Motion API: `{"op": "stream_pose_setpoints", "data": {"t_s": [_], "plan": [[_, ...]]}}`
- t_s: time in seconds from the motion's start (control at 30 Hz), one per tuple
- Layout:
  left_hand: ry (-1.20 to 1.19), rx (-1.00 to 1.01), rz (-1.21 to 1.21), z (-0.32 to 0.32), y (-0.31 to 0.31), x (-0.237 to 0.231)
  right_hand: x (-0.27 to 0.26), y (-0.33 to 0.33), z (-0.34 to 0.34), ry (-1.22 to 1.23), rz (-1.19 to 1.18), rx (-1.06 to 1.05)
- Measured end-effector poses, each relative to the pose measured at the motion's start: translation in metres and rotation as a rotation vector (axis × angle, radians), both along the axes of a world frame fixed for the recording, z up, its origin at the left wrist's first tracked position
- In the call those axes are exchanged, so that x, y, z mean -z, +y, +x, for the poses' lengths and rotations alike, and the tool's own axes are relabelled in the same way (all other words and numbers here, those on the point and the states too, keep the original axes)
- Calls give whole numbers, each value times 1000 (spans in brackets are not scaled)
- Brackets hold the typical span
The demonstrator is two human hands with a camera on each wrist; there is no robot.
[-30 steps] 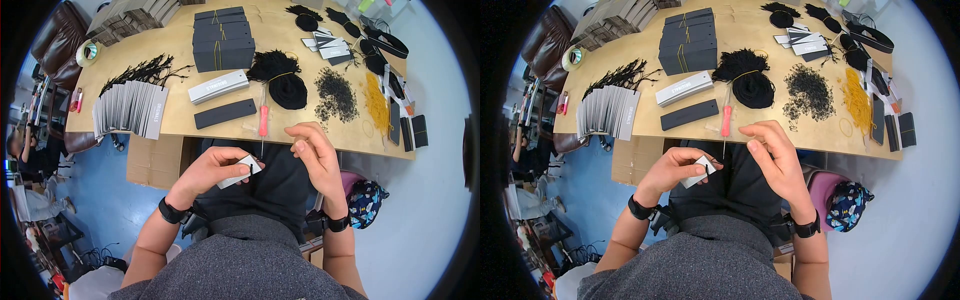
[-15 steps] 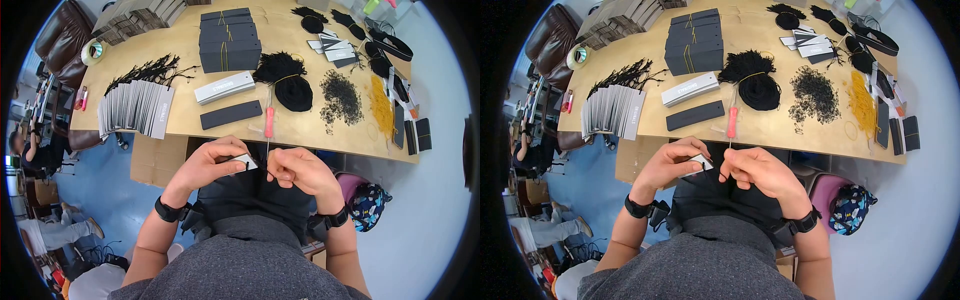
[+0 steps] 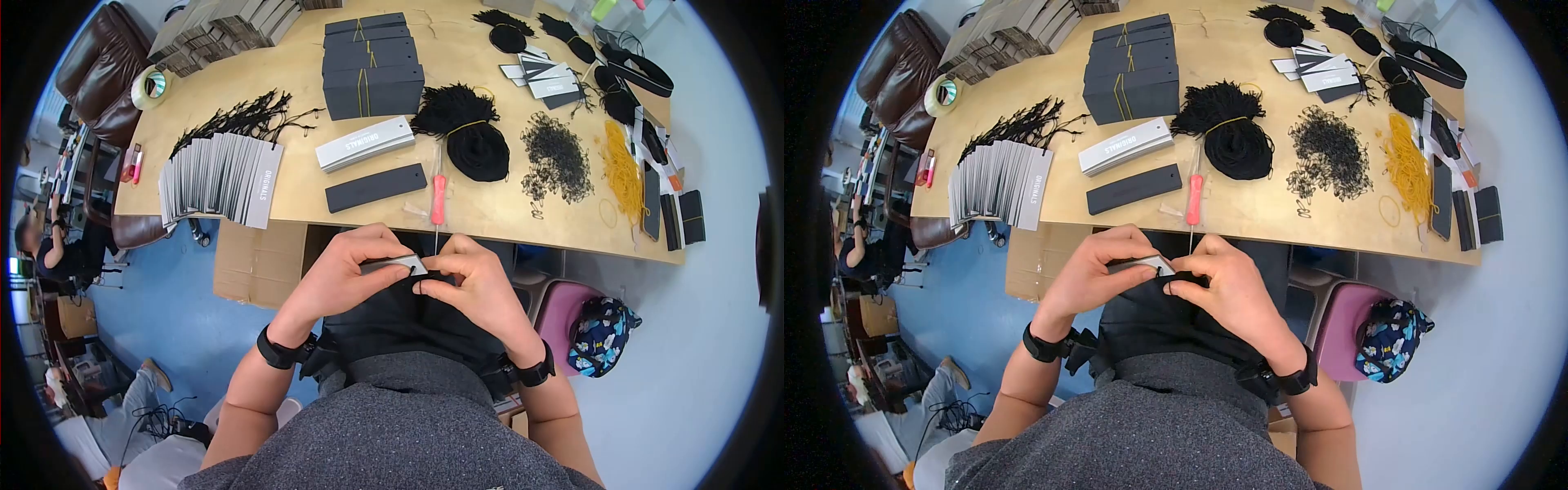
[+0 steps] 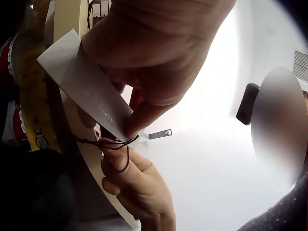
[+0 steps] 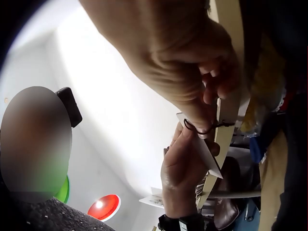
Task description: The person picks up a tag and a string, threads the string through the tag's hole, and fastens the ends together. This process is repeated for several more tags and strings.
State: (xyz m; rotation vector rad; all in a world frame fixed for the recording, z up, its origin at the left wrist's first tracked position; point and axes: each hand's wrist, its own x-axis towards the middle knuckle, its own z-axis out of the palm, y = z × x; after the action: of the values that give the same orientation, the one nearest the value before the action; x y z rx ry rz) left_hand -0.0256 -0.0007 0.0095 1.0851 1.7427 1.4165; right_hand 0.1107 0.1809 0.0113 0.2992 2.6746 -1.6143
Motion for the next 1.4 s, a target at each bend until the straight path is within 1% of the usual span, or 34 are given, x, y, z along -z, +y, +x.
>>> {"op": "stream_pose_setpoints", "data": {"t_s": [0.03,0.07,0.13,0.17,0.23,0.27,0.33,0.37,0.43,0.47,0.5,0.57,0.6,0.63,0.7,0.73,0.77,0.8,0.83,0.87,0.93,0.97,1.0,1.03,1.1,1.13,1.17,1.2,1.23,1.27,1.3,1.33,1.37,1.4], "plan": [[0,0,0,1,0,0,2,-2,0,11,-74,3],[-9,-7,2,2,0,0,4,-3,-1,12,-73,4],[-18,-13,4,4,1,1,8,-6,-2,7,-179,60],[-28,-27,14,5,1,1,11,-7,-2,9,-178,58],[-38,-42,23,5,0,0,17,-9,1,62,-307,90],[-33,-42,32,6,1,0,20,-11,3,62,-307,91],[-26,-39,45,6,1,-1,24,-12,5,126,-427,139],[-46,-24,28,5,0,-1,21,-11,6,128,-426,139],[-64,-11,12,7,-1,-4,13,-6,9,106,-753,276],[-206,-45,7,12,0,-9,14,-2,11,141,-816,274],[-347,-78,2,15,1,-12,13,0,11,141,-815,275],[-329,-49,-12,13,-2,-11,8,4,12,218,-1133,316],[-312,-25,-26,12,-3,-9,6,6,13,206,-1216,348],[-311,-24,-26,13,-2,-8,5,8,13,206,-1216,348],[-192,-70,93,15,-1,-7,1,11,14,257,-799,359],[-191,-74,94,13,-3,-8,-3,17,14,360,-183,352],[7,-66,55,9,-5,-11,-9,21,15,360,-184,349],[205,-57,16,7,-6,-13,-16,24,16,409,-13,343],[205,-56,16,8,-6,-16,-21,26,17,455,158,336],[211,-71,6,10,-7,-18,-24,24,17,467,119,328],[218,-81,0,11,-6,-20,-28,19,17,449,125,323],[171,-75,-7,11,-7,-21,-30,18,17,431,128,309],[125,-71,-15,10,-9,-22,-32,19,16,413,209,360],[126,-75,-17,10,-11,-25,-31,22,16,414,206,357],[110,-68,-74,10,-15,-31,-28,29,17,360,300,307],[111,-70,-76,10,-18,-32,-26,30,18,328,310,288],[122,-19,-98,10,-22,-33,-27,32,19,330,307,285],[135,30,-120,9,-26,-34,-30,34,20,236,248,199],[139,27,-124,6,-30,-38,-32,35,21,143,187,113],[162,108,-187,2,-34,-43,-34,33,20,146,183,112],[185,188,-249,-3,-38,-48,-36,32,19,98,127,90],[192,193,-256,-8,-41,-55,-37,31,19,50,72,67],[195,187,-259,-12,-41,-57,-37,29,17,55,70,61],[187,22,-212,-16,-41,-59,-37,25,16,103,38,55]]}}
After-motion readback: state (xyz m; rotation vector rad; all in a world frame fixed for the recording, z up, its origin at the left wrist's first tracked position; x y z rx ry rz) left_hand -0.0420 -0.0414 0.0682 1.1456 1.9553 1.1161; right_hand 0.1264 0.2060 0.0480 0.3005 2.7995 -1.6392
